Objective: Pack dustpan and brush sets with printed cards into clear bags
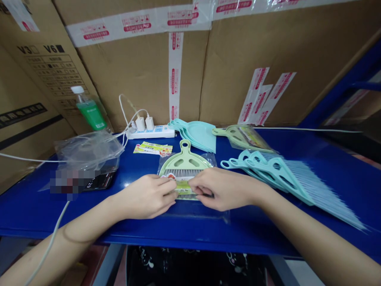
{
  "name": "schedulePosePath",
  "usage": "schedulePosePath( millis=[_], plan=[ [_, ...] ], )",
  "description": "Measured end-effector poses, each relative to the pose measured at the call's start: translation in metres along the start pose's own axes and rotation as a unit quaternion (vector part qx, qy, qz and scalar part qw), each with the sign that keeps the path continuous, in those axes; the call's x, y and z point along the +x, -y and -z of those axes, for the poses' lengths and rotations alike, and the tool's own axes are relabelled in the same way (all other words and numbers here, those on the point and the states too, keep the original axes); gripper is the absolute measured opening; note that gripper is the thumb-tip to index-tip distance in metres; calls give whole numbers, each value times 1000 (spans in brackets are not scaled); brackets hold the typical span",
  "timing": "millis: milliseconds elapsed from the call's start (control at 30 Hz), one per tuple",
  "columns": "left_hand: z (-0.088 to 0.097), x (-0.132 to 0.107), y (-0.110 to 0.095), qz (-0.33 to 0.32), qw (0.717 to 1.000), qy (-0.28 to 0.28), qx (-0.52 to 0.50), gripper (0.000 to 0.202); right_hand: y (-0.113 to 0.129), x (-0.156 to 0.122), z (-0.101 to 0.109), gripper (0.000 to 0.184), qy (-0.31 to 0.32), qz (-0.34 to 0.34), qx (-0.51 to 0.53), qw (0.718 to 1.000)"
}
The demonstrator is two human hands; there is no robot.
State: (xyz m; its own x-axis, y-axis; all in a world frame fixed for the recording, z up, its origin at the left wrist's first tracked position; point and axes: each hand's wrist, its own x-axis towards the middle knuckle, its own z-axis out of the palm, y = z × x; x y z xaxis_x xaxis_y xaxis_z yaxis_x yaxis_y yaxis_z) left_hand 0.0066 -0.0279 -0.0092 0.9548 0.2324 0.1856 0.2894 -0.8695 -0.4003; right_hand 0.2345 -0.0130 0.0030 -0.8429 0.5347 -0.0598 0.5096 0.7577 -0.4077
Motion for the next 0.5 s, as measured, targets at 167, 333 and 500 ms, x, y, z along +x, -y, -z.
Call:
schedulePosePath(
  millis=[167, 333, 500],
  plan=[
    [2, 0, 2, -14, 1000, -25, 9, 26, 1, -1, 1, 22, 8, -3, 6, 1000],
    [3, 0, 4, -13, 999, -33, 29, 29, 2, -1, 2, 19, 15, -3, 6, 1000],
    [4, 1, 6, -7, 999, -32, 26, 30, 1, -1, 1, 16, 27, -10, 11, 1000]
  ],
)
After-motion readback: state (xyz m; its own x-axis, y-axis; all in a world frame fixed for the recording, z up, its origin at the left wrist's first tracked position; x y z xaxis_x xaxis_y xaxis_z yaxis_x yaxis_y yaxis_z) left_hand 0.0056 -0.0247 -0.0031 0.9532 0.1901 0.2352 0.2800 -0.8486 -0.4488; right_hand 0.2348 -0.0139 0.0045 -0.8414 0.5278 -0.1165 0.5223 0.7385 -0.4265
